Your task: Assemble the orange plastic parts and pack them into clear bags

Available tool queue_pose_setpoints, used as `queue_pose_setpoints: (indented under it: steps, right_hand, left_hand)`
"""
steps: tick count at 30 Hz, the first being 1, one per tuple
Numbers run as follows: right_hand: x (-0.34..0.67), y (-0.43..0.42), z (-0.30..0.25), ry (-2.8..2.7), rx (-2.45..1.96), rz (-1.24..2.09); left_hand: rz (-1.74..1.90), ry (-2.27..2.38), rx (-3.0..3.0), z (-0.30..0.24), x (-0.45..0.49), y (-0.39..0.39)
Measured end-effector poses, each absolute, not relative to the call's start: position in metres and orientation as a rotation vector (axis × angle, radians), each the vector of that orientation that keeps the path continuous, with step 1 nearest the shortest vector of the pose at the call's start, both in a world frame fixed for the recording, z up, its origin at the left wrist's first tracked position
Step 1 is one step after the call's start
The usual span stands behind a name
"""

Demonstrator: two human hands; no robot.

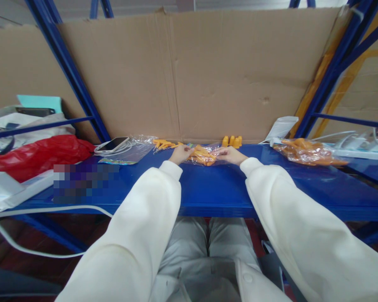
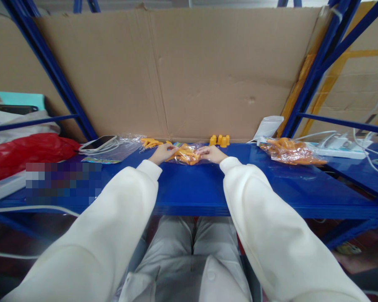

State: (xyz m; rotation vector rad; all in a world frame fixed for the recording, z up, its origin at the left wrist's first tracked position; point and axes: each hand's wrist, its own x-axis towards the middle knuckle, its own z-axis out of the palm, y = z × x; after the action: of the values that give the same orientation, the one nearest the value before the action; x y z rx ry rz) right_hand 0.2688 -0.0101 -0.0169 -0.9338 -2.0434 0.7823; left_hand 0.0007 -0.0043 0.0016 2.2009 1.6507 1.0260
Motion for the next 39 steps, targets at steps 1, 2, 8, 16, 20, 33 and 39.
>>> queue_pose_setpoints:
  steps: [1,2,8,16,20,33,39]
  right_hand:
    - [0.269,-0.011,-0.016,-2.062,-0.94,0.758]
    - [0.268,-0.012,-0.015,-2.074,-0.953,0.739]
    - [0.264,-0.014,-0.013,-2.079,-0.985,0.702]
    - [0.262,-0.02,-0.012,-2.17,-0.992,0.739]
    - [0.262,-0.021,-0.011,-2.147,-1.004,0.768]
    - [0.256,-0.024,-0.01,-2.01,-0.97,0.811]
    - [0.255,-0.027,-0.007,-2.012,-0.942,0.773]
  left_hand:
    - [1.033,1.64,2.211,0.002,0.001,-0.004]
    - [1.041,1.627,2.22,0.001,0.001,-0.004]
    - [1.08,1.623,2.217,0.001,0.002,-0.003]
    - [1.132,1.45,2.254,0.002,0.009,-0.008]
    - [1.171,1.441,2.233,0.001,0.011,-0.007]
    - [1.304,1.298,2.242,0.001,0.012,-0.005]
    - [1.302,1.303,2.229,0.002,0.012,-0.007]
